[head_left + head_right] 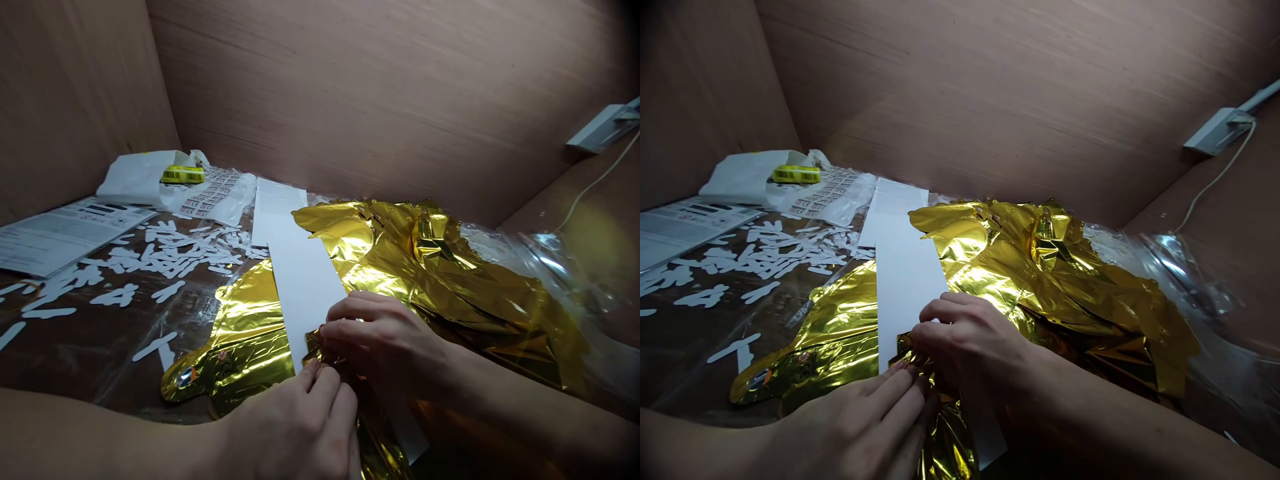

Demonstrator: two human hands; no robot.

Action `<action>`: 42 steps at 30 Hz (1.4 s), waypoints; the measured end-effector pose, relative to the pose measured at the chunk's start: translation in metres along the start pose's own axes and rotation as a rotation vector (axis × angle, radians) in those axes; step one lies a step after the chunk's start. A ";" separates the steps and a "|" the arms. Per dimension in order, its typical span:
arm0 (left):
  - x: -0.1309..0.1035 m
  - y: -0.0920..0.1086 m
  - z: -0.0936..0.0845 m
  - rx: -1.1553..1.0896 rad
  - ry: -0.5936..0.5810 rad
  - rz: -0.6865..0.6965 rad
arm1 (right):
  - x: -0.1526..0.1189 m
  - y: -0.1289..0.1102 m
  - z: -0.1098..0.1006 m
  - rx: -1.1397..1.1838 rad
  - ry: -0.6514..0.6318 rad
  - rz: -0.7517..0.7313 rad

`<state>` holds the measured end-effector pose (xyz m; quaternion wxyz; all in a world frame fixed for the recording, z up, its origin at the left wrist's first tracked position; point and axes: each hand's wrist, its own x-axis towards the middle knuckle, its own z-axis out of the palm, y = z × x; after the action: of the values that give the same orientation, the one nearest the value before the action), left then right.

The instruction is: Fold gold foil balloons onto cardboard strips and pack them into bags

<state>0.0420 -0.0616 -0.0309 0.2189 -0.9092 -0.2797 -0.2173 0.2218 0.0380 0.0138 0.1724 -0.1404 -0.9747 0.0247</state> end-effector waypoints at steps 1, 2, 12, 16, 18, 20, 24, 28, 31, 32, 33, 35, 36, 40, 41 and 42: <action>-0.001 0.000 0.001 -0.005 -0.001 -0.008 | -0.002 0.000 -0.001 0.062 -0.015 0.018; -0.001 -0.001 0.002 -0.010 0.002 -0.013 | -0.003 0.001 -0.001 0.103 -0.024 0.040; -0.002 -0.007 -0.006 -0.011 0.062 0.023 | -0.004 -0.004 0.014 0.295 0.059 0.264; -0.002 -0.008 -0.005 -0.001 0.073 0.016 | -0.002 -0.004 0.015 0.286 0.020 0.255; -0.003 -0.008 -0.004 0.000 0.078 0.005 | 0.000 -0.004 0.015 0.276 -0.020 0.245; -0.004 -0.007 -0.003 0.000 0.083 -0.025 | 0.002 -0.004 0.014 0.268 -0.031 0.257; -0.003 -0.005 -0.003 0.017 0.078 -0.025 | 0.004 -0.006 0.009 0.227 0.006 0.333; -0.003 -0.005 -0.005 0.035 0.059 -0.028 | 0.009 -0.012 0.003 0.223 -0.027 0.450; -0.006 -0.004 -0.005 0.017 0.012 -0.050 | 0.018 -0.012 0.000 0.262 -0.053 0.551; -0.007 -0.004 -0.005 0.009 -0.007 -0.054 | 0.020 -0.012 -0.001 0.286 -0.059 0.571; -0.009 -0.003 -0.004 0.000 -0.024 -0.059 | 0.023 -0.010 -0.002 0.308 -0.063 0.583; -0.011 -0.003 -0.002 -0.025 -0.046 -0.067 | 0.026 -0.006 -0.002 0.335 -0.070 0.587; -0.011 -0.004 -0.001 -0.039 -0.048 -0.077 | 0.026 -0.002 -0.002 0.330 -0.068 0.582; -0.001 -0.013 0.000 -0.083 -0.037 -0.103 | 0.026 0.019 -0.001 0.212 -0.018 0.607; 0.002 -0.016 -0.001 -0.091 -0.047 -0.102 | 0.027 0.025 -0.001 0.194 0.002 0.635; 0.005 -0.019 -0.002 -0.103 -0.064 -0.097 | 0.028 0.031 0.000 0.202 0.019 0.671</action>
<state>0.0341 -0.0459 -0.0215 0.1517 -0.9112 -0.3188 -0.2124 0.2048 0.0754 0.0199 0.1765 -0.4356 -0.8651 0.1750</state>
